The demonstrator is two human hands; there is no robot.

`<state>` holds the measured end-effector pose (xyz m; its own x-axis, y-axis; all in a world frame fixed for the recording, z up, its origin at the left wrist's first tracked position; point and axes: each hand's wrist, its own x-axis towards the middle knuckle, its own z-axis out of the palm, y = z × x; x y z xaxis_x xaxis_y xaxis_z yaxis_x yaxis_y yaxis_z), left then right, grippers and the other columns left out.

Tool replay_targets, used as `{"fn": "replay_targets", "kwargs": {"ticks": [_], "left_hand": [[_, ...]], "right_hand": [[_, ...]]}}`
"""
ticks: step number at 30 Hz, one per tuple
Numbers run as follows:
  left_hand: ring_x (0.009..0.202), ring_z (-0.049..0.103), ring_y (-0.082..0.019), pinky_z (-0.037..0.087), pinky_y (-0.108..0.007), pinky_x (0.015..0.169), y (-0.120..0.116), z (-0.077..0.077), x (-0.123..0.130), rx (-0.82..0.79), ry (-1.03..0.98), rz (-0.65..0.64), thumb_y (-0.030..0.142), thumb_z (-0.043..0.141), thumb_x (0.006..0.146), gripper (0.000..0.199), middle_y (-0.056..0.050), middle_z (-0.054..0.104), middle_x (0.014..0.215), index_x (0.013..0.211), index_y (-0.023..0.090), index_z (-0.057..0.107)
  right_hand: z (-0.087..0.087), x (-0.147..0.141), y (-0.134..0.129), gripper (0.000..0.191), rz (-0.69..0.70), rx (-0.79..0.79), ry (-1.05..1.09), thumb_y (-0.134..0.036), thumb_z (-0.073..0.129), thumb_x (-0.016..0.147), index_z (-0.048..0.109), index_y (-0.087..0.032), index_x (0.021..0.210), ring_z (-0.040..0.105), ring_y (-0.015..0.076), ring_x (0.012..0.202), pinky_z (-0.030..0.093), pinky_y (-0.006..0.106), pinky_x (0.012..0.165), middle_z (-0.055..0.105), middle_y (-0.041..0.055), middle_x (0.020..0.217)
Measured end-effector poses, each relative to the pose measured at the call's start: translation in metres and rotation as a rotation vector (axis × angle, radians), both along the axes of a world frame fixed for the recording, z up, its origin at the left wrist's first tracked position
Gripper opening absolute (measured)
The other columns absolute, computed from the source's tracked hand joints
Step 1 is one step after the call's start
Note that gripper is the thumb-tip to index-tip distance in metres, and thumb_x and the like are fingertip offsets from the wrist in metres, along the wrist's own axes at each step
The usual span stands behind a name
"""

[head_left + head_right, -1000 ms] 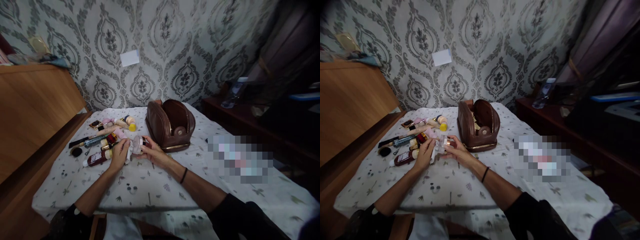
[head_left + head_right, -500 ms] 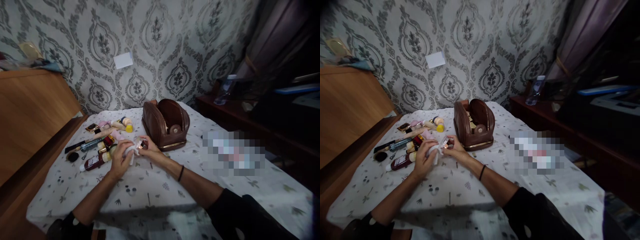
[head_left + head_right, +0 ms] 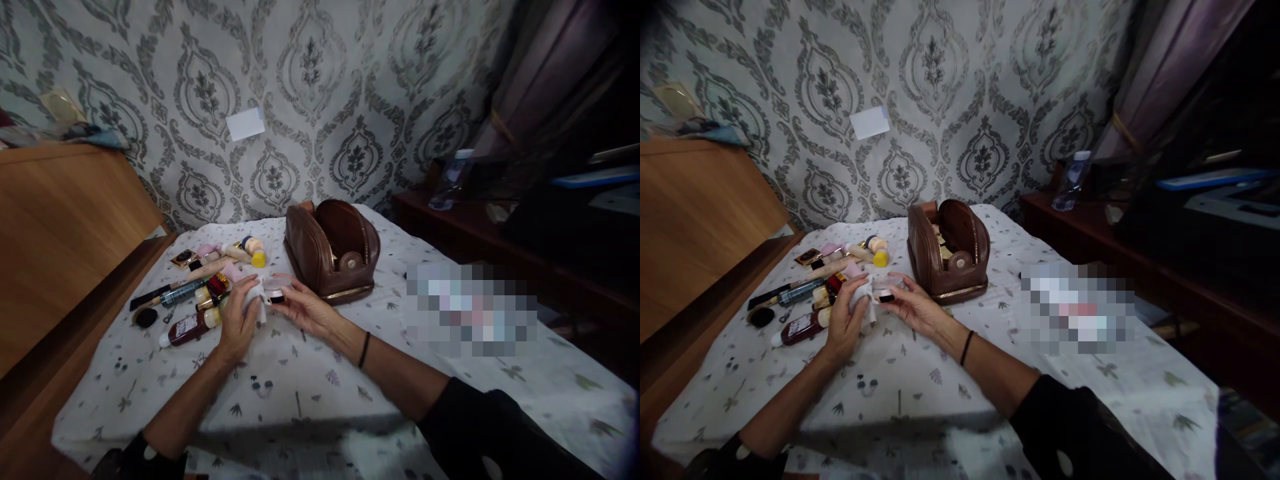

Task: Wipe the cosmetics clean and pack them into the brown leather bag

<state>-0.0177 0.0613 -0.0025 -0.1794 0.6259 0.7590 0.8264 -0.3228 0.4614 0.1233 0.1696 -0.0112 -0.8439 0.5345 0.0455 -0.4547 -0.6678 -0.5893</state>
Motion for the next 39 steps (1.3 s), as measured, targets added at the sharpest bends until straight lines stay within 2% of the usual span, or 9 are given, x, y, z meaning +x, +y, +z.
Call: {"fn": "replay_targets", "kwargs": {"ticks": [4,6,9,12,15,19,28,33,39], "left_hand": [[0.122,0.056,-0.022,0.043,-0.039,0.105,0.001,-0.001,0.001,-0.153,-0.224,0.044,0.040,0.039,0.100,0.036,-0.010,0.061,0.129,0.129,0.021,0.049],[0.127,0.053,-0.023,0.041,-0.038,0.108,0.001,-0.003,0.001,-0.185,-0.299,0.007,0.046,0.038,0.100,0.043,-0.010,0.058,0.134,0.133,0.021,0.047],[0.132,0.049,-0.025,0.040,-0.038,0.110,0.004,-0.008,0.000,-0.231,-0.348,-0.110,0.054,0.053,0.091,0.063,-0.013,0.052,0.141,0.141,0.020,0.038],[0.123,0.055,-0.027,0.045,-0.039,0.104,0.006,-0.011,-0.001,-0.282,-0.388,-0.144,0.052,0.070,0.078,0.084,-0.014,0.054,0.137,0.144,0.018,0.031],[0.116,0.060,-0.026,0.048,-0.038,0.100,0.006,-0.010,-0.001,-0.284,-0.390,-0.129,0.048,0.073,0.076,0.082,-0.013,0.058,0.130,0.141,0.018,0.034],[0.119,0.058,-0.028,0.048,-0.040,0.101,0.002,-0.005,-0.002,-0.234,-0.287,-0.101,0.045,0.068,0.081,0.072,-0.013,0.058,0.132,0.140,0.017,0.039],[0.122,0.057,-0.024,0.047,-0.043,0.103,-0.004,0.001,-0.007,-0.052,0.115,-0.065,0.023,0.053,0.093,0.035,-0.010,0.059,0.130,0.127,0.023,0.056],[0.125,0.056,-0.025,0.049,-0.043,0.102,-0.004,0.004,-0.003,0.023,0.272,-0.080,0.019,0.053,0.094,0.037,-0.012,0.055,0.135,0.131,0.025,0.055],[0.130,0.052,-0.026,0.048,-0.045,0.105,-0.001,0.004,-0.001,0.038,0.408,-0.090,0.020,0.061,0.091,0.046,-0.014,0.050,0.140,0.135,0.027,0.051]], "right_hand": [[0.001,0.002,0.000,0.047,0.053,0.037,0.024,-0.020,0.084,0.068,0.062,-0.020,0.110,0.069,0.0185,0.100,0.059,0.031,0.085,0.072,0.0042,0.109],[0.002,0.002,0.000,0.049,0.059,0.040,0.036,-0.019,0.083,0.068,0.062,-0.019,0.112,0.069,0.0189,0.102,0.058,0.032,0.088,0.070,0.0053,0.114],[0.002,0.002,-0.001,0.051,0.037,0.031,0.020,-0.014,0.084,0.065,0.061,-0.020,0.110,0.069,0.0149,0.101,0.056,0.025,0.090,0.070,0.0035,0.113],[0.002,0.003,-0.005,0.057,0.056,0.085,-0.028,-0.011,0.085,0.062,0.059,-0.022,0.111,0.070,0.0122,0.095,0.056,0.022,0.084,0.071,0.0012,0.109],[0.005,0.004,-0.009,0.065,0.077,0.132,-0.075,-0.014,0.086,0.061,0.057,-0.024,0.118,0.070,0.0134,0.091,0.059,0.025,0.079,0.070,0.0006,0.109],[0.008,0.005,-0.010,0.067,0.053,0.188,-0.105,-0.019,0.087,0.061,0.058,-0.023,0.121,0.069,0.0158,0.094,0.059,0.028,0.080,0.069,0.0028,0.113],[-0.009,-0.002,-0.010,0.061,0.052,0.252,-0.225,-0.043,0.087,0.064,0.045,-0.021,0.102,0.073,0.0167,0.073,0.059,0.028,0.067,0.073,0.0012,0.083],[-0.012,-0.003,-0.013,0.066,0.098,0.250,-0.169,-0.053,0.079,0.072,0.041,-0.025,0.119,0.073,0.0171,0.072,0.058,0.027,0.065,0.073,-0.0004,0.081],[-0.011,-0.006,-0.015,0.058,0.173,0.228,-0.205,-0.072,0.057,0.081,0.055,-0.020,0.107,0.071,0.0168,0.067,0.057,0.027,0.061,0.072,0.0027,0.076]]}}
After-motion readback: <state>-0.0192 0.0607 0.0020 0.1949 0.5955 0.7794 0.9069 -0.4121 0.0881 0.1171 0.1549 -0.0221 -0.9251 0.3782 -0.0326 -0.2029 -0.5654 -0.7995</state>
